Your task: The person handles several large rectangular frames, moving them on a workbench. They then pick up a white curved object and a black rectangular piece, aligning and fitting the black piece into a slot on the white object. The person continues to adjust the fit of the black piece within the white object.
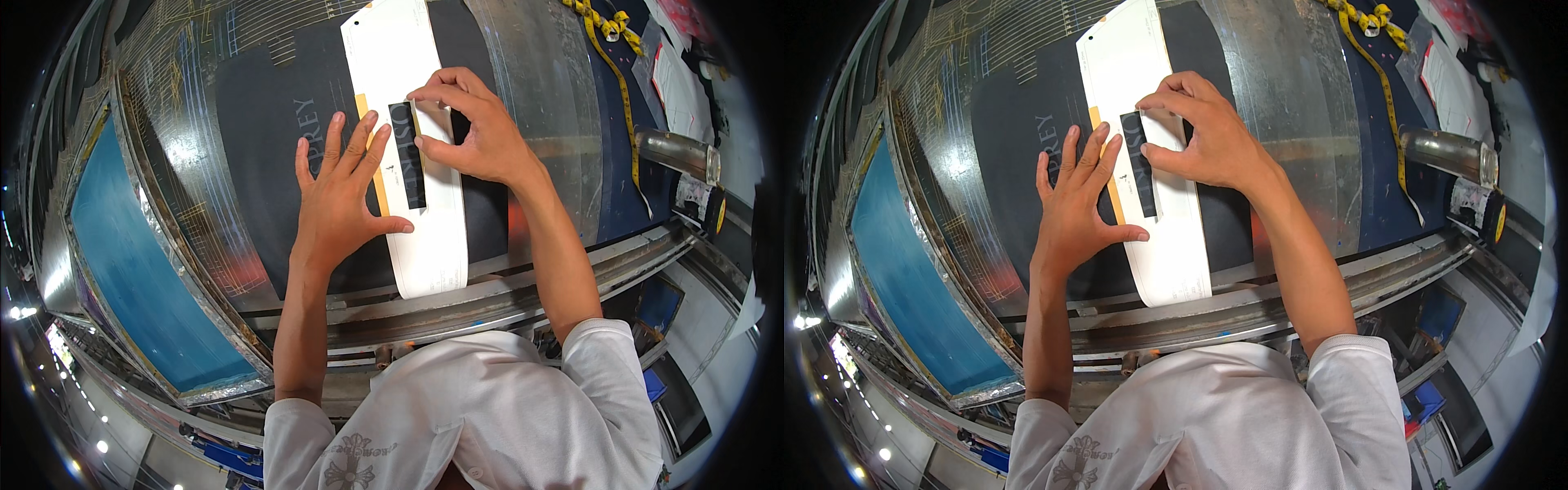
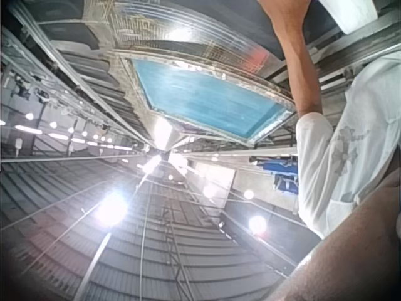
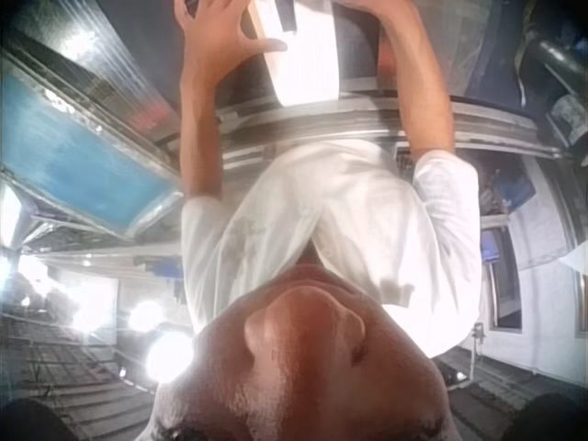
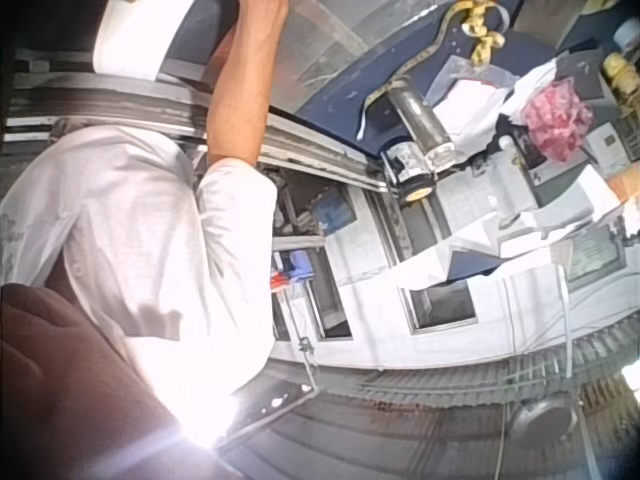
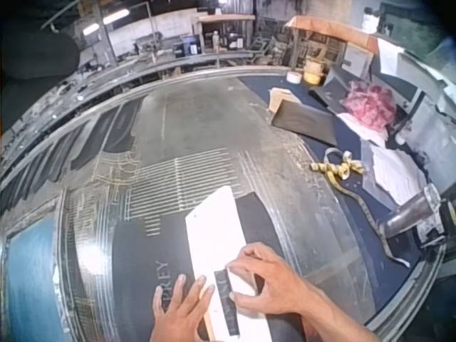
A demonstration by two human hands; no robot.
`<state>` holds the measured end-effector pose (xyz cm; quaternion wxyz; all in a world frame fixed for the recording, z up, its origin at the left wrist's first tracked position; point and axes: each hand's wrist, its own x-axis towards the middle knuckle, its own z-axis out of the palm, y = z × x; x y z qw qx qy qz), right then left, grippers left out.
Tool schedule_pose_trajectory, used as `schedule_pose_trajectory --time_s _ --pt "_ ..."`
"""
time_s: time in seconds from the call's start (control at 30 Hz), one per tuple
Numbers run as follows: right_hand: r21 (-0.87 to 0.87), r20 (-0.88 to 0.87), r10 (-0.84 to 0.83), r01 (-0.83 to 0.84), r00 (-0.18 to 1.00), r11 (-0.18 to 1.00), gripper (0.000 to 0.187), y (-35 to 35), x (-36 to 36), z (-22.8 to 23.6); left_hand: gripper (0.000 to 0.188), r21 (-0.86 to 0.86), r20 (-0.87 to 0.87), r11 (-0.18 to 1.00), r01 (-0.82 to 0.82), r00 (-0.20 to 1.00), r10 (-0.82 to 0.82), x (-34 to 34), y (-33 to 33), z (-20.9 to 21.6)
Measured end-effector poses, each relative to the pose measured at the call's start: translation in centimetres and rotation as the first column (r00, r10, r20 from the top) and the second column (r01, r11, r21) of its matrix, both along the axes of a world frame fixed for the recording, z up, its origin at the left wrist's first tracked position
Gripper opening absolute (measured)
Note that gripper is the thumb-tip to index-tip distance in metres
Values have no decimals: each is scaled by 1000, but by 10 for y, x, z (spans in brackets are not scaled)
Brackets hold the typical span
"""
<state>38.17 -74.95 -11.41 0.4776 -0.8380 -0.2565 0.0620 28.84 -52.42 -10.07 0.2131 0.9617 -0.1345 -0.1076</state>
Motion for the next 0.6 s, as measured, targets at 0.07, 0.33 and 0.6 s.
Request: schedule_pose_trajectory --time_s 0.07,0.33,0.6 --pt "-1 2 0 0 1000 1000 44 0 0 0 133 6 1 1000 -1 1000 1 0 -1 1" --pt "1 -15 1 -1 1000 1000 44 -1 0 1 128 21 -24 1000 -8 1000 9 1 -3 9" --pt "6 -24 -6 6 1000 1000 44 -1 0 0 129 -1 -23 1000 -9 1000 9 2 -3 10"
